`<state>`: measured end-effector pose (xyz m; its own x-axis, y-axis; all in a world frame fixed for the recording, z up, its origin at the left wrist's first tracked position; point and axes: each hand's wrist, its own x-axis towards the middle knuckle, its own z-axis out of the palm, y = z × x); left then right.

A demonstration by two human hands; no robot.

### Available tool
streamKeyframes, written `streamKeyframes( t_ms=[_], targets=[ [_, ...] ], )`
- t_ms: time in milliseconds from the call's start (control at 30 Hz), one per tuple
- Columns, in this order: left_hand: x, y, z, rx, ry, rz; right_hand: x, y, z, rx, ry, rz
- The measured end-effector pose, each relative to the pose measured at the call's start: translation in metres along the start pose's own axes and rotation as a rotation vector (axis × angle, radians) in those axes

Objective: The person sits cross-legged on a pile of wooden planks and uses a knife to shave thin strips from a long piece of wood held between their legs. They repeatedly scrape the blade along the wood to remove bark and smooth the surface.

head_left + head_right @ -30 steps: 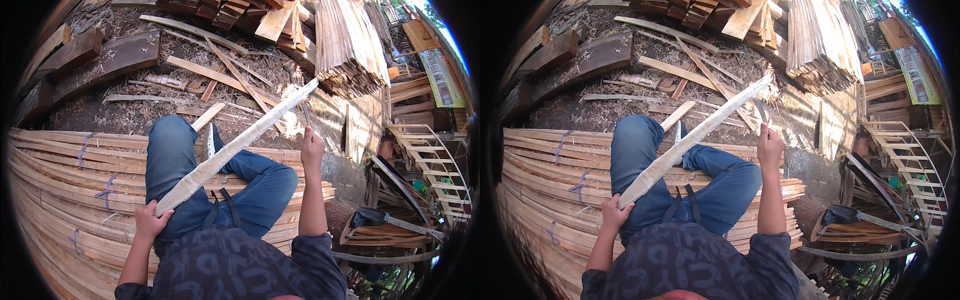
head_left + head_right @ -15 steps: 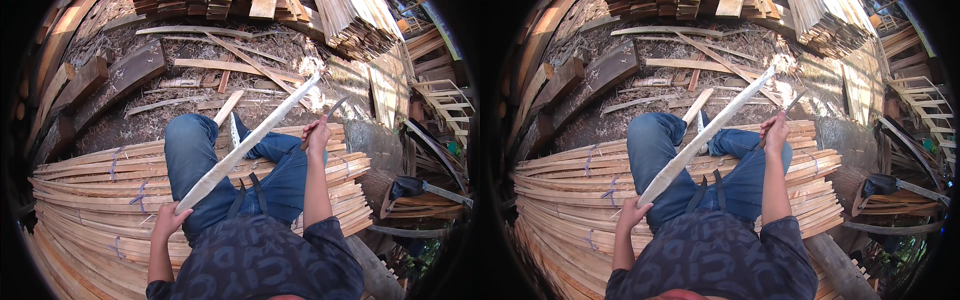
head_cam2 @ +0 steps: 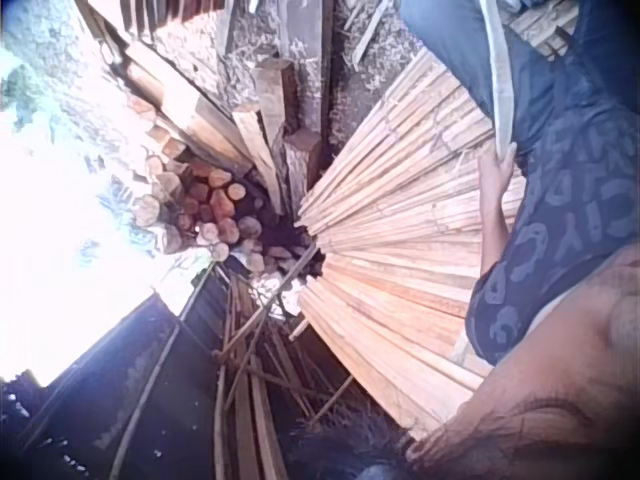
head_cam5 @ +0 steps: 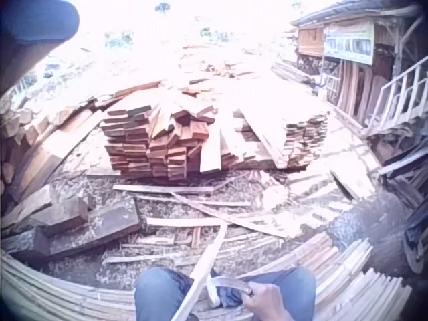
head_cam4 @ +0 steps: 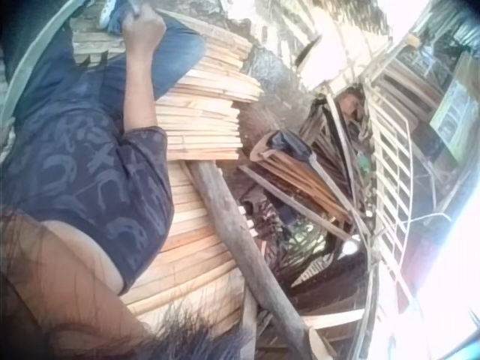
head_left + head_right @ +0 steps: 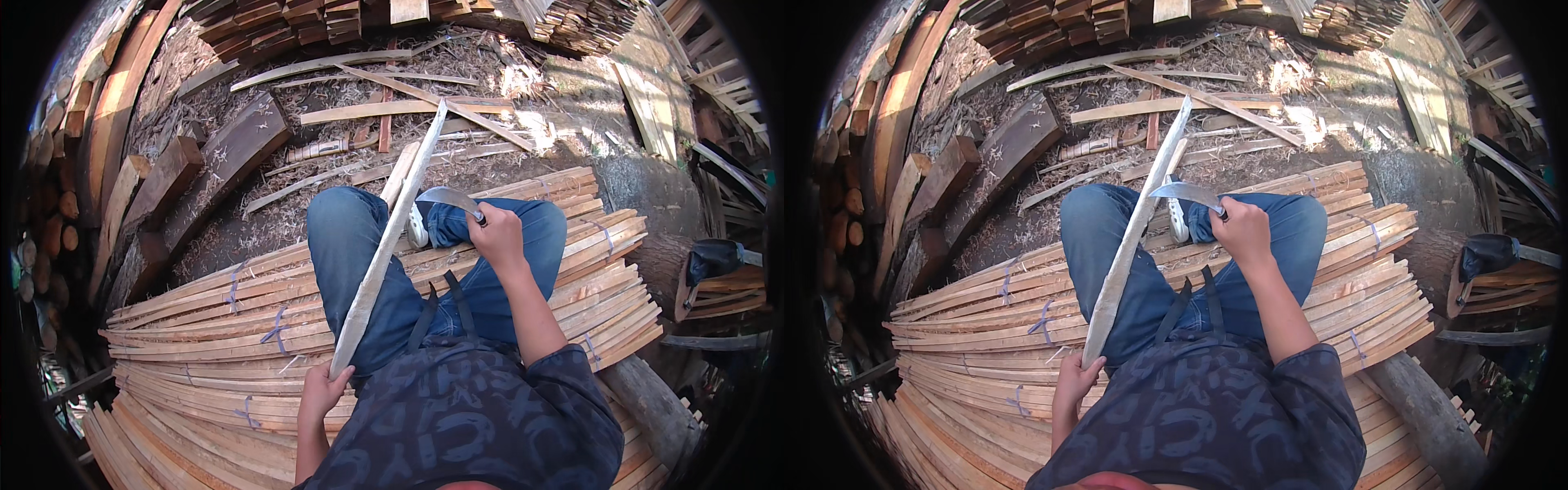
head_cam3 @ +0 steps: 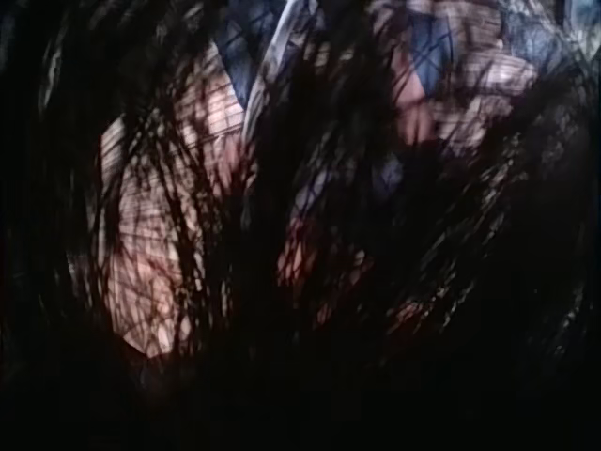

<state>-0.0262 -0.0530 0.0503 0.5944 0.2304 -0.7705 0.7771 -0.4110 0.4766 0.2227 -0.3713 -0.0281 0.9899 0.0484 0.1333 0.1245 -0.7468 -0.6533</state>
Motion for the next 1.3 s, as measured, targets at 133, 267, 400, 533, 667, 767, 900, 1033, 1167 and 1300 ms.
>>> streamKeyframes(
  t_ms=[133,267,400,533,667,767,900,1033,1167,1300],
  targets=[
    [0.015,-0.009,0.01,0.21,0.129,0.256,0.023,-0.022,-0.003,-0.21,-0.082,-0.216],
    [0.024,-0.016,0.01,0.123,0.071,0.29,0.074,-0.019,-0.002,-0.476,-0.168,-0.155],
    [0.03,-0.011,0.004,0.024,-0.076,0.194,0.148,0.062,-0.035,-0.411,0.034,0.348],
    [0.03,-0.015,0.001,-0.137,-0.155,-0.028,0.101,0.006,-0.043,-0.305,-0.031,0.084],
    [0.035,0.006,0.001,-0.144,-0.237,-0.088,0.048,-0.034,-0.006,-0.4,-0.296,-0.188],
    [0.032,0.022,0.005,-0.119,-0.244,-0.067,0.079,-0.015,0.028,-0.439,-0.317,-0.165],
    [0.027,0.023,0.01,-0.178,-0.202,-0.023,0.147,0.053,0.032,-0.374,-0.104,0.373],
    [0.034,-0.009,0.017,-0.225,-0.125,-0.035,0.155,0.08,-0.008,-0.355,-0.044,0.376],
    [0.038,0.006,0.017,-0.31,-0.171,-0.096,0.088,0.009,-0.006,-0.339,-0.211,0.063],
    [0.044,0.014,0.016,-0.255,-0.217,-0.071,0.073,-0.012,0.036,-0.348,-0.286,-0.104]
  ],
)
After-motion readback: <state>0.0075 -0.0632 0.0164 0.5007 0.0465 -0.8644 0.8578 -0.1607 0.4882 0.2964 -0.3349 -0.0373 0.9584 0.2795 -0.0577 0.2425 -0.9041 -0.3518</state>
